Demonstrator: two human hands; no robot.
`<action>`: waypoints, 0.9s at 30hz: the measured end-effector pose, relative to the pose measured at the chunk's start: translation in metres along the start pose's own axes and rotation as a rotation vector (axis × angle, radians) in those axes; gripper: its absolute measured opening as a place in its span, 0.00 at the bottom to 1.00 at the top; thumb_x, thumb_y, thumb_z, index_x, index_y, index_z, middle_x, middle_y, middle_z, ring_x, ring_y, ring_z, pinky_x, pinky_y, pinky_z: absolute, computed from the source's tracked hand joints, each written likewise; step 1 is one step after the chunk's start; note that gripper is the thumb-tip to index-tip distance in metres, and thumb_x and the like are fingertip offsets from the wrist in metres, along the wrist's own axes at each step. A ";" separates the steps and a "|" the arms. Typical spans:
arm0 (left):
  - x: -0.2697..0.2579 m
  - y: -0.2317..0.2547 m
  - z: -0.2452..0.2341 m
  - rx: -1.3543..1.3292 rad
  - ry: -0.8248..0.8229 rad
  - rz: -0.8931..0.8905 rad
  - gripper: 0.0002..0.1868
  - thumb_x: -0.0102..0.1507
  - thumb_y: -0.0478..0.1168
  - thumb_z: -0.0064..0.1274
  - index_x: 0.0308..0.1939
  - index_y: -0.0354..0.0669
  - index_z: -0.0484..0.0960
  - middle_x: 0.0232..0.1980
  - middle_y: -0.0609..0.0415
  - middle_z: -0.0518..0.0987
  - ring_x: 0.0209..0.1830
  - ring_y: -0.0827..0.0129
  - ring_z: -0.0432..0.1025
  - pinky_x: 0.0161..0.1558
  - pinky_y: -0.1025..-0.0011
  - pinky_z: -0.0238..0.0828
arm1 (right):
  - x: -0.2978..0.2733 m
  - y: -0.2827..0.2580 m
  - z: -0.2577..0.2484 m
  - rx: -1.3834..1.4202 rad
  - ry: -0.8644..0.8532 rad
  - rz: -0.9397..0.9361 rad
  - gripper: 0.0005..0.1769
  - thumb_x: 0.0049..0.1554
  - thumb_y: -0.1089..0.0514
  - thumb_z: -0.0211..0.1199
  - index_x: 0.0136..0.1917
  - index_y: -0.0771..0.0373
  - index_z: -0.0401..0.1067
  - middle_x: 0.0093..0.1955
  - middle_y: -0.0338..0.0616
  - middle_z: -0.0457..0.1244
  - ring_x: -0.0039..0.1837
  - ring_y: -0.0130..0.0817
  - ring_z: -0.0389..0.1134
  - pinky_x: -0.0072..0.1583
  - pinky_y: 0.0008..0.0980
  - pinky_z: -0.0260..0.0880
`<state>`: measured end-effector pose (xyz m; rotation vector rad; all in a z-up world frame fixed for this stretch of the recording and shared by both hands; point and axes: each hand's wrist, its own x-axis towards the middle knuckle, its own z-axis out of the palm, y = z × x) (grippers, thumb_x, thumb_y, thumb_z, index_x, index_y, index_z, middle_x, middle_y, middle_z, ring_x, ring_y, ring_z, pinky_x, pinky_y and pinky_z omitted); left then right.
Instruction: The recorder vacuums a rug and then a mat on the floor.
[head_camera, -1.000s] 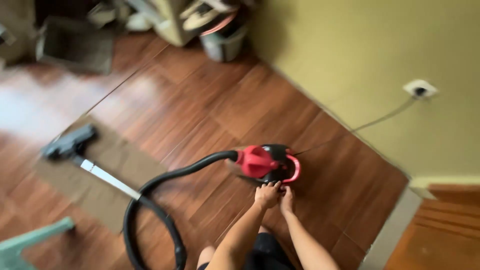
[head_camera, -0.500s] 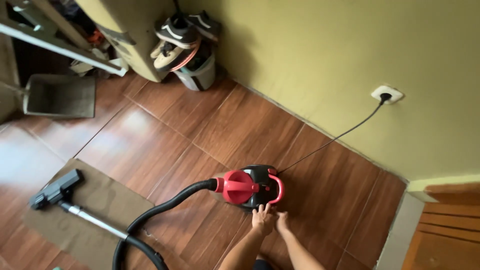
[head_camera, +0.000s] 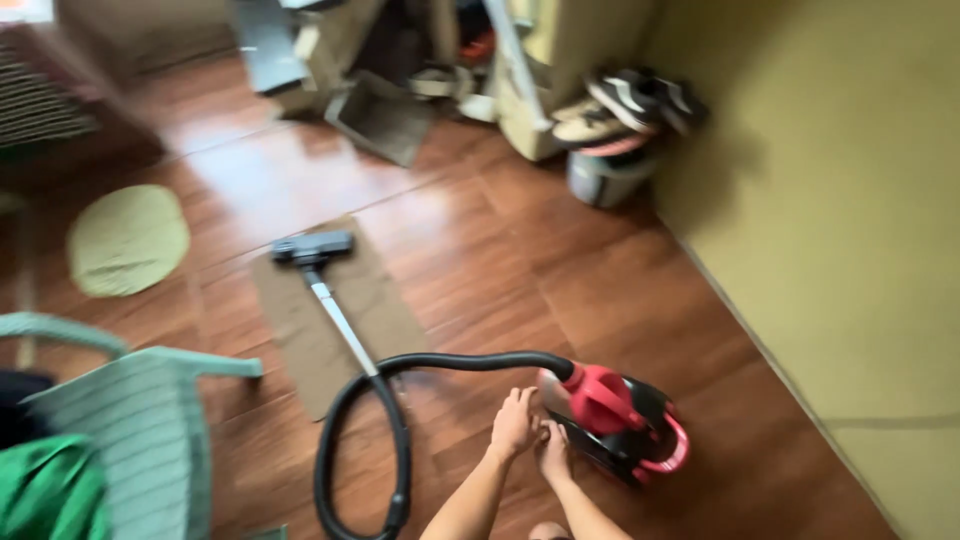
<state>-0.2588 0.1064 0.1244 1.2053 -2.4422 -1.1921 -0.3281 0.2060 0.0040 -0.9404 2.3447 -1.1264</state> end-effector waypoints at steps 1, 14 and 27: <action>-0.002 -0.018 -0.015 0.000 0.051 -0.075 0.27 0.51 0.38 0.46 0.54 0.48 0.60 0.48 0.46 0.64 0.46 0.53 0.62 0.44 0.60 0.63 | 0.009 -0.018 0.016 0.014 -0.087 0.050 0.16 0.40 0.72 0.48 0.42 0.59 0.65 0.36 0.47 0.56 0.38 0.38 0.60 0.41 0.32 0.62; -0.078 -0.234 -0.142 -0.342 0.556 -0.665 0.28 0.49 0.39 0.45 0.53 0.46 0.59 0.51 0.45 0.63 0.49 0.51 0.61 0.49 0.61 0.60 | -0.012 -0.199 0.200 0.003 -0.670 -0.211 0.20 0.44 0.59 0.52 0.52 0.61 0.62 0.40 0.52 0.62 0.43 0.39 0.64 0.47 0.32 0.64; -0.036 -0.377 -0.164 -0.315 0.494 -0.952 0.28 0.47 0.45 0.50 0.52 0.54 0.64 0.55 0.54 0.63 0.54 0.59 0.59 0.51 0.61 0.60 | 0.096 -0.142 0.320 -0.401 -0.363 -0.368 0.23 0.42 0.59 0.53 0.53 0.58 0.59 0.50 0.55 0.53 0.52 0.52 0.56 0.53 0.41 0.57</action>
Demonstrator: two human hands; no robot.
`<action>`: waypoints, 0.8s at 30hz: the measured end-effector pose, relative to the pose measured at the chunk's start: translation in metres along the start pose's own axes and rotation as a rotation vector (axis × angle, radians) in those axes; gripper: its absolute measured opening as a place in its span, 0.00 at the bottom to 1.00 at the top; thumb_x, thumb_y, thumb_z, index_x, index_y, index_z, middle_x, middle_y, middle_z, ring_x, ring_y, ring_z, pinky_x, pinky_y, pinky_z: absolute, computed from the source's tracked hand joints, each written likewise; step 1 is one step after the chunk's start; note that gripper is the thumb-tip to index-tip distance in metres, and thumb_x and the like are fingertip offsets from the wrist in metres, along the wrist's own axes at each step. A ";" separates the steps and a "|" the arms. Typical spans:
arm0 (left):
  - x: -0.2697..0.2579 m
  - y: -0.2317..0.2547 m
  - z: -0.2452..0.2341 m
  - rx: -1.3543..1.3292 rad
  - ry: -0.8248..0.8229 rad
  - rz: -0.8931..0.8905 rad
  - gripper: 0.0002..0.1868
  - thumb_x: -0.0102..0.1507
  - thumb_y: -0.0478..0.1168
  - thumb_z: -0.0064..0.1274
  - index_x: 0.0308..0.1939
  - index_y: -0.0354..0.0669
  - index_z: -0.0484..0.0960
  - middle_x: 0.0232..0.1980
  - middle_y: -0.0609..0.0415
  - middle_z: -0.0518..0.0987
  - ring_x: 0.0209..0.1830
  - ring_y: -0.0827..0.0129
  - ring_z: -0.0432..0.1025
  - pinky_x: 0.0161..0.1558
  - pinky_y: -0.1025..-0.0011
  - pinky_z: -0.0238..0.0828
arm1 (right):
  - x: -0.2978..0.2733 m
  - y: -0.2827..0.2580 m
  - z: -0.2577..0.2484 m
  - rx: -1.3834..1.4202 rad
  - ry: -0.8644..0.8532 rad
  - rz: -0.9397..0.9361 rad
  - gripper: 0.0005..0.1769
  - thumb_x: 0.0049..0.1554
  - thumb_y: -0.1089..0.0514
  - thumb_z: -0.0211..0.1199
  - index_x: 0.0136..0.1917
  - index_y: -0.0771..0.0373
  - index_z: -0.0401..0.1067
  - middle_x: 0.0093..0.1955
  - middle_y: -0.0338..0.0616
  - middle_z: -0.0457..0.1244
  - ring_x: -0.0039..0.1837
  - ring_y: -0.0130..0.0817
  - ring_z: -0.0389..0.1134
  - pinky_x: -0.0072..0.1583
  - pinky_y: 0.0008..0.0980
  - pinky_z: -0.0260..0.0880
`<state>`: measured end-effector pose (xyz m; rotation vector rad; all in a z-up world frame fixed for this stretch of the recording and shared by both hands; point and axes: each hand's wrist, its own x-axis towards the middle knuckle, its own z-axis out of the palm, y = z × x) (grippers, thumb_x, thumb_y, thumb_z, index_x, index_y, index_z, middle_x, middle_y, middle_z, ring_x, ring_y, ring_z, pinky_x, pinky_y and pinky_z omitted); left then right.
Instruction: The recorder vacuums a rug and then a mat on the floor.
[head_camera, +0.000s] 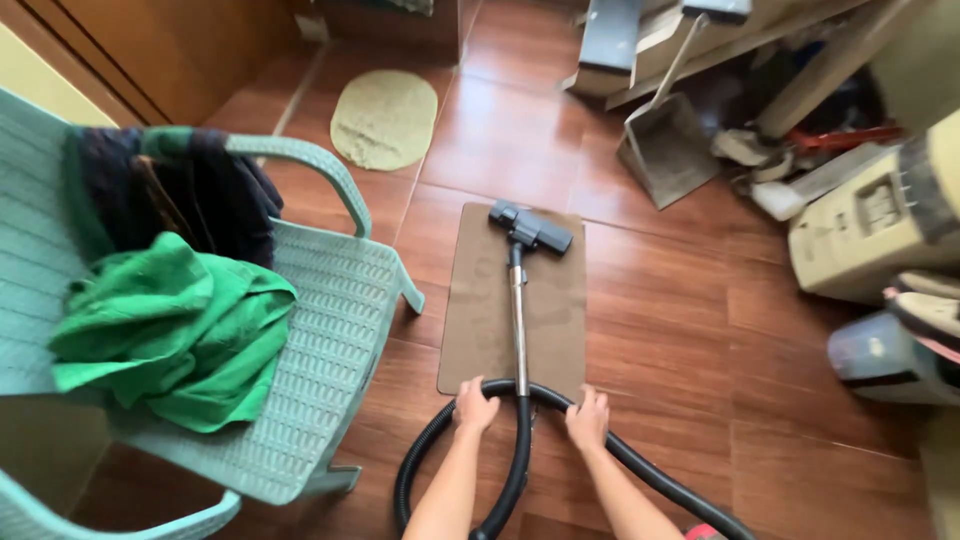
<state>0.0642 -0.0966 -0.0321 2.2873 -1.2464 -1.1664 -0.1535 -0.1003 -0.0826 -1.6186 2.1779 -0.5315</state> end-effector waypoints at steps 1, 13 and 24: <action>0.012 0.009 0.009 0.004 -0.018 0.025 0.28 0.48 0.48 0.50 0.52 0.53 0.64 0.54 0.53 0.63 0.54 0.59 0.60 0.51 0.61 0.60 | 0.019 0.008 0.019 0.010 0.035 0.030 0.27 0.42 0.59 0.54 0.56 0.58 0.56 0.52 0.56 0.52 0.53 0.54 0.55 0.54 0.43 0.56; 0.048 0.015 0.136 -0.021 0.112 0.055 0.29 0.52 0.35 0.48 0.54 0.40 0.54 0.59 0.40 0.53 0.48 0.46 0.62 0.48 0.56 0.63 | 0.067 0.056 0.089 0.224 -0.347 0.814 0.60 0.30 0.45 0.72 0.65 0.63 0.39 0.68 0.56 0.29 0.68 0.52 0.41 0.62 0.46 0.51; 0.044 0.026 0.106 0.059 -0.070 0.074 0.29 0.47 0.34 0.54 0.46 0.38 0.55 0.59 0.37 0.48 0.44 0.43 0.64 0.46 0.56 0.63 | 0.065 0.016 0.074 0.055 -0.181 0.885 0.51 0.30 0.53 0.75 0.60 0.71 0.51 0.64 0.57 0.36 0.66 0.59 0.40 0.62 0.42 0.49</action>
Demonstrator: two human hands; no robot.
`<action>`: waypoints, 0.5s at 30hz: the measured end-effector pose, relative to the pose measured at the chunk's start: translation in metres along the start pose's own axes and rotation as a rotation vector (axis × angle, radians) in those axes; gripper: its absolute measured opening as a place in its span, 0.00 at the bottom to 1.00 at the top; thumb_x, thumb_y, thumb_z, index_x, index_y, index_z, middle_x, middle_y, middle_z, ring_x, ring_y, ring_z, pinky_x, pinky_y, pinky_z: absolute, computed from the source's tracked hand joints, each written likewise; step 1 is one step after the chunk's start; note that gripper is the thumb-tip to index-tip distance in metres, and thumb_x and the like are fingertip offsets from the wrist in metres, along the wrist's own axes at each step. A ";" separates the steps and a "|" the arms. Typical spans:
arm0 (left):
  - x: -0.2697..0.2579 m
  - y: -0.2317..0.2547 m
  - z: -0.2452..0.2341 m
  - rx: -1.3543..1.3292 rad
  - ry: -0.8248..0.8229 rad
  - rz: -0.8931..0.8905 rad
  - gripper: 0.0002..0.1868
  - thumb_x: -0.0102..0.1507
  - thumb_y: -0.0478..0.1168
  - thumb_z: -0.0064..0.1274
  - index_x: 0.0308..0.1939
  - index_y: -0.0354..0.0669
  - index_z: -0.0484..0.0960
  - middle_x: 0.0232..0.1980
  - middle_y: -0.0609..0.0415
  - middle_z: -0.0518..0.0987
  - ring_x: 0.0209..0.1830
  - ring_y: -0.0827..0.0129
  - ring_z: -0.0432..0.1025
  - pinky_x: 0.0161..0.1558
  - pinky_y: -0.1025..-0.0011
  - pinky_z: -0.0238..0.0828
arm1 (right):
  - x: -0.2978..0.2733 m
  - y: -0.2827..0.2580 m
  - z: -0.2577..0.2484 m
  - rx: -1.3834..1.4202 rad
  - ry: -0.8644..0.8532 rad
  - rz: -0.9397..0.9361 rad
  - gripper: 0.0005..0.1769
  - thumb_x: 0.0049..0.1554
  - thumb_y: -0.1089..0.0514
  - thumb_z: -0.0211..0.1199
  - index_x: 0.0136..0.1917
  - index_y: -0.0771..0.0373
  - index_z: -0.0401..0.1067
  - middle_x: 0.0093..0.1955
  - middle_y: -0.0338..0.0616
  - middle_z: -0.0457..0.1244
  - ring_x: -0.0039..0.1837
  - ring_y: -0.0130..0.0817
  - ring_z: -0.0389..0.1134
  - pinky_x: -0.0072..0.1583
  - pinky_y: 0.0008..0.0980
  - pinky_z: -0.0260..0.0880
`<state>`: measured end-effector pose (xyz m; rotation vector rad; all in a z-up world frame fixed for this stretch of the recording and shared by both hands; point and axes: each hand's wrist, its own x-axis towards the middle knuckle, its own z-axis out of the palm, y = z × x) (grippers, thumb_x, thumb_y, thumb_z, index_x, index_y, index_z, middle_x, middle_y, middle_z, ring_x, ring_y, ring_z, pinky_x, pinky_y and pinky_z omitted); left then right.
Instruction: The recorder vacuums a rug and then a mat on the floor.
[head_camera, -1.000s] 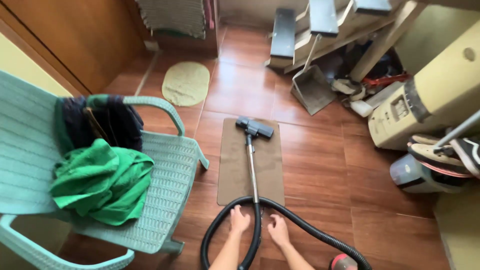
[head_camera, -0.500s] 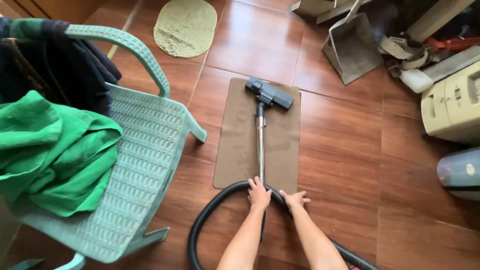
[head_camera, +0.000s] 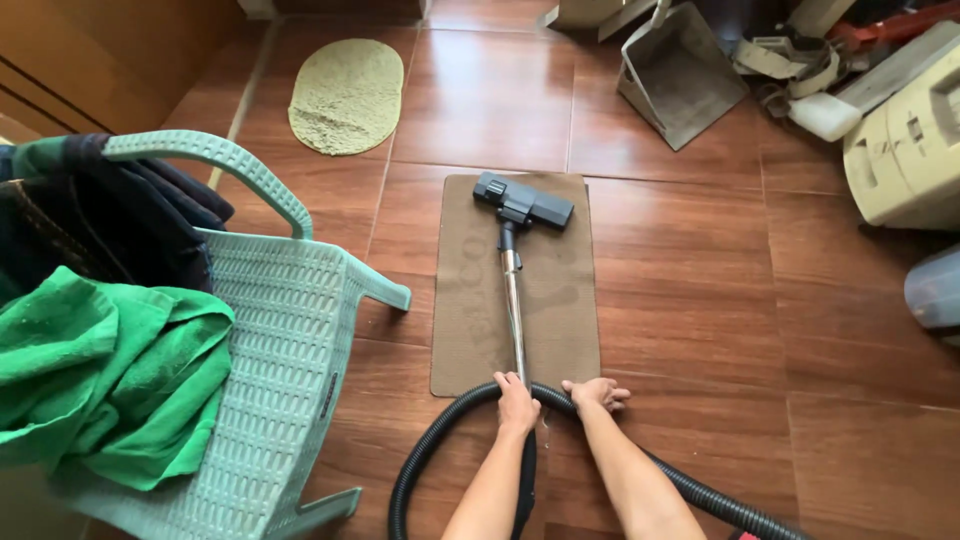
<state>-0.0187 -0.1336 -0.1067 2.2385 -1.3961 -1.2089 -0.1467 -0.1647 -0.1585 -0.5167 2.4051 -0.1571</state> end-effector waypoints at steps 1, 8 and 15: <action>0.001 -0.002 0.005 -0.036 0.015 0.009 0.28 0.47 0.34 0.53 0.46 0.38 0.55 0.59 0.37 0.48 0.43 0.42 0.65 0.46 0.56 0.64 | 0.001 -0.001 0.001 0.017 -0.049 -0.055 0.42 0.32 0.53 0.72 0.57 0.68 0.56 0.63 0.56 0.40 0.64 0.57 0.44 0.61 0.41 0.51; -0.006 -0.006 -0.015 0.028 0.086 -0.066 0.21 0.53 0.37 0.49 0.44 0.38 0.58 0.51 0.41 0.59 0.44 0.43 0.64 0.44 0.57 0.65 | -0.013 -0.046 -0.043 0.288 0.240 -0.727 0.18 0.41 0.64 0.50 0.47 0.58 0.68 0.44 0.51 0.62 0.49 0.49 0.61 0.50 0.39 0.61; 0.008 -0.025 -0.021 0.036 0.108 -0.162 0.19 0.52 0.35 0.48 0.45 0.36 0.62 0.51 0.39 0.61 0.48 0.46 0.63 0.49 0.61 0.63 | -0.113 -0.128 -0.195 0.492 0.501 -1.036 0.16 0.43 0.66 0.49 0.44 0.57 0.69 0.39 0.42 0.62 0.41 0.43 0.63 0.41 0.36 0.62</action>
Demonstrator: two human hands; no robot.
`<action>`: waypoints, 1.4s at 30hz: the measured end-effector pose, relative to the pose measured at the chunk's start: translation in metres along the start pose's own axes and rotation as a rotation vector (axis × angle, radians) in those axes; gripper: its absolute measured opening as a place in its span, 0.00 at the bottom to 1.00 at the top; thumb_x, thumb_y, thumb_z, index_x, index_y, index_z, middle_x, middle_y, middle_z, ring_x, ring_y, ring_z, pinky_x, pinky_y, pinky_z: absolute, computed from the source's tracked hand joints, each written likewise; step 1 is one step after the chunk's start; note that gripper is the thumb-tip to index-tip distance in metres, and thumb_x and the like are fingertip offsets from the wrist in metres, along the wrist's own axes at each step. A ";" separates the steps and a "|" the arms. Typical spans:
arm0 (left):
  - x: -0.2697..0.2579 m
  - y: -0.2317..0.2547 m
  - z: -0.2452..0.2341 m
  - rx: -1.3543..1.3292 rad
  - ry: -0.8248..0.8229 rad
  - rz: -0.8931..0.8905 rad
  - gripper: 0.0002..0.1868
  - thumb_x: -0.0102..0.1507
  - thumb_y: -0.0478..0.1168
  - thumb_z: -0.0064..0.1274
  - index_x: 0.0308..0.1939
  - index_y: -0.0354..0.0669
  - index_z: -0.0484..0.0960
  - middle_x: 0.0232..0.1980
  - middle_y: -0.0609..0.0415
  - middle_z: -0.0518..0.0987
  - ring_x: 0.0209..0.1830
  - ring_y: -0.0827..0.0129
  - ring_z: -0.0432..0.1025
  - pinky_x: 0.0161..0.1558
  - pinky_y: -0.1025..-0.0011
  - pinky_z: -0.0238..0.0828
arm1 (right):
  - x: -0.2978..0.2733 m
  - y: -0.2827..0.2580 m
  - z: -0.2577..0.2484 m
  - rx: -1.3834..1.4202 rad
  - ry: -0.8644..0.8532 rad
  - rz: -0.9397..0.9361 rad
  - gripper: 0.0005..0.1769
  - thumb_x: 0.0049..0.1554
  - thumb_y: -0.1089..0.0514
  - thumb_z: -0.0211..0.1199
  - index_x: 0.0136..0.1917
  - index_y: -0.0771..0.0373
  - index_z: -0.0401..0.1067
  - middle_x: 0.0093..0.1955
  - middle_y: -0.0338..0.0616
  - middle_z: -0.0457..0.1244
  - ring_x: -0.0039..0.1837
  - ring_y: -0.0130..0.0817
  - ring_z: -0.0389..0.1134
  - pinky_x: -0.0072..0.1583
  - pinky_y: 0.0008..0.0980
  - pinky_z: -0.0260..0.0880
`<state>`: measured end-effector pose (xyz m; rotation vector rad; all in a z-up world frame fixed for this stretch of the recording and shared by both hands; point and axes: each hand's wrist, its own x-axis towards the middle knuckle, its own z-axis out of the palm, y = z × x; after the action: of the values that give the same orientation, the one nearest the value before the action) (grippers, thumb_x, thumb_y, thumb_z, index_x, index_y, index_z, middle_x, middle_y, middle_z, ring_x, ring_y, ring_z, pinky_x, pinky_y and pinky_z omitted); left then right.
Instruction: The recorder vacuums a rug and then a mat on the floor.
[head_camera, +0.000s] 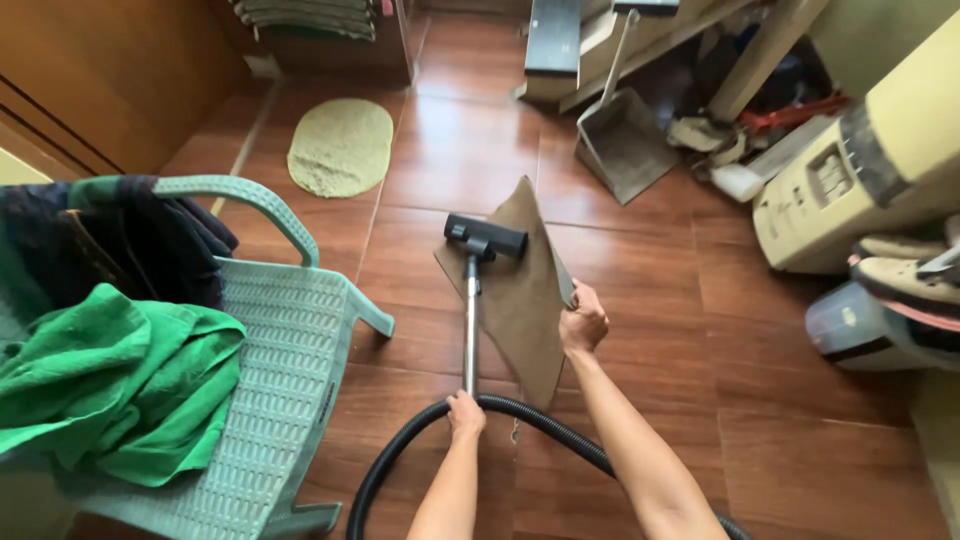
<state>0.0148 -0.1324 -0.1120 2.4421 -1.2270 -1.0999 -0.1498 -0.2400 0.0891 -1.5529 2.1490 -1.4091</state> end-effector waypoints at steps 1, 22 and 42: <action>0.000 0.000 -0.003 0.025 0.001 -0.011 0.20 0.52 0.34 0.48 0.46 0.36 0.63 0.52 0.39 0.61 0.48 0.47 0.63 0.49 0.62 0.63 | 0.009 -0.017 -0.009 0.010 0.051 -0.137 0.11 0.43 0.67 0.48 0.40 0.58 0.66 0.41 0.41 0.63 0.40 0.42 0.62 0.41 0.36 0.62; -0.191 0.076 -0.169 -1.616 -0.504 -0.050 0.15 0.55 0.36 0.40 0.44 0.35 0.66 0.38 0.47 0.72 0.34 0.56 0.70 0.33 0.54 0.69 | -0.164 -0.081 -0.147 0.211 -0.249 0.003 0.36 0.37 0.50 0.65 0.54 0.65 0.54 0.48 0.52 0.57 0.50 0.46 0.59 0.50 0.37 0.60; -0.198 0.221 -0.193 -1.712 -0.189 0.007 0.19 0.55 0.43 0.43 0.50 0.49 0.62 0.44 0.52 0.69 0.40 0.57 0.67 0.31 0.53 0.66 | -0.001 -0.070 -0.242 -0.348 -0.040 -0.430 0.09 0.48 0.58 0.49 0.38 0.53 0.70 0.36 0.38 0.63 0.39 0.39 0.62 0.42 0.38 0.62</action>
<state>-0.0619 -0.1523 0.2332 0.9797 -0.0009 -1.4144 -0.2431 -0.0965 0.2736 -2.2577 2.2157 -1.1208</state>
